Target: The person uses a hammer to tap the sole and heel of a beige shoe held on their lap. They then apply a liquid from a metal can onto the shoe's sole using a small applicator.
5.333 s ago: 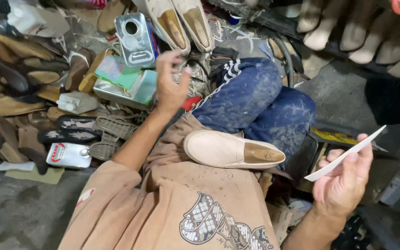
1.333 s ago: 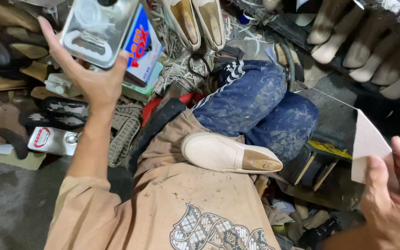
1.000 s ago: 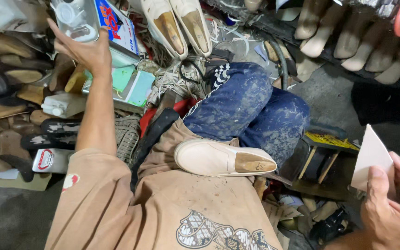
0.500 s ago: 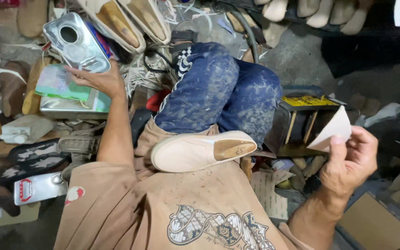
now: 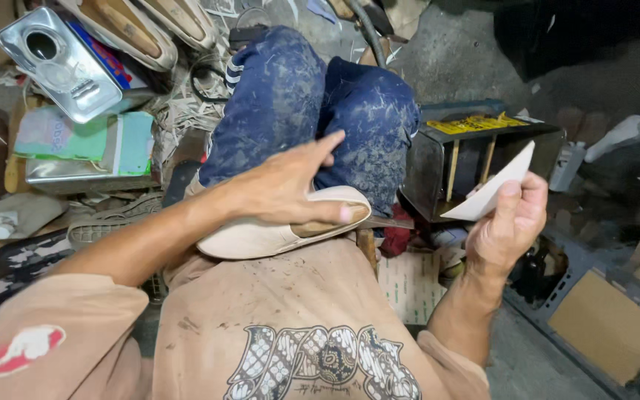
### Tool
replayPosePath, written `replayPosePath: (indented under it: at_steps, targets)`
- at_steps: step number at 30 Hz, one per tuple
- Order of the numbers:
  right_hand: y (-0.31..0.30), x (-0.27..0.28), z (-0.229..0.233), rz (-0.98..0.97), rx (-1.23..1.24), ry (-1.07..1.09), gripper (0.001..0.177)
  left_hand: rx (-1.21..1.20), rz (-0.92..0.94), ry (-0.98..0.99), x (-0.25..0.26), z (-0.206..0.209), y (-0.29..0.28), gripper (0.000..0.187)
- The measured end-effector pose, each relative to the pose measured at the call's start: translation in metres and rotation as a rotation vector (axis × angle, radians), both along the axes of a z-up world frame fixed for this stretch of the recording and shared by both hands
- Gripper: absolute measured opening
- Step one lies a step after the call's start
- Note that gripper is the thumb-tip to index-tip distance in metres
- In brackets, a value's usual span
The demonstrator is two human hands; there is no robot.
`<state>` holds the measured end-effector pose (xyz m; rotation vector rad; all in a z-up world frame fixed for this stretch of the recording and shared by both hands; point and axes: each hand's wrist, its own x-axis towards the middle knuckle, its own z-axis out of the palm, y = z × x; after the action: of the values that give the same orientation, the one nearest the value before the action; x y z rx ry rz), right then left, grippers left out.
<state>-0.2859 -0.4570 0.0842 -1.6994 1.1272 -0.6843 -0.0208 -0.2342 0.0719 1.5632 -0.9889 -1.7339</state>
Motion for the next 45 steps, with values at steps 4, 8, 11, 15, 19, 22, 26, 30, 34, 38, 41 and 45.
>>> replayPosePath:
  at_steps: [4,8,11,15,19,22,26,30,34,38,41,45]
  targets:
    - [0.008,-0.039,-0.003,-0.132,0.106,-0.082,0.036,0.151,-0.346,0.087,-0.007,0.024,-0.014,0.138]
    - [0.017,-0.051,0.003,-0.161,0.177,-0.148,0.035,0.253,-0.227,-0.021,0.005,0.075,-0.01,0.134]
    - [0.031,-0.063,0.015,-0.156,0.205,-0.165,0.033,0.032,-0.104,0.047,0.013,0.105,0.025,0.134]
    - [0.046,-0.06,0.012,-0.091,0.281,-0.278,0.03,-0.421,0.16,0.41,-0.013,0.09,0.066,0.124]
    - [0.063,-0.048,-0.003,-0.015,0.248,-0.336,0.025,-0.322,0.31,0.55,-0.03,0.065,0.067,0.107]
    - [0.073,-0.039,0.016,0.053,0.388,-0.341,0.029,-0.272,0.355,0.536,-0.035,0.082,0.064,0.099]
    - [0.078,-0.038,0.027,0.11,0.402,-0.404,0.029,-0.053,0.116,0.25,-0.044,0.096,0.058,0.105]
    - [0.085,-0.049,0.05,0.262,0.095,-0.282,0.033,0.034,-0.088,0.102,-0.039,0.143,0.045,0.11]
    - [0.099,-0.038,0.118,0.438,-0.403,0.061,0.024,0.081,-0.241,-0.04,-0.05,0.165,0.051,0.088]
    - [0.093,-0.022,0.159,0.834,-0.632,0.16,0.019,-0.002,-0.307,-0.041,-0.064,0.158,0.058,0.077]
    - [0.08,-0.01,0.174,1.091,-0.762,0.165,0.016,0.032,-0.342,-0.033,-0.06,0.155,0.052,0.082]
    - [0.085,0.003,0.184,1.158,-0.786,0.115,0.012,0.135,-0.365,0.001,-0.053,0.159,0.045,0.091]
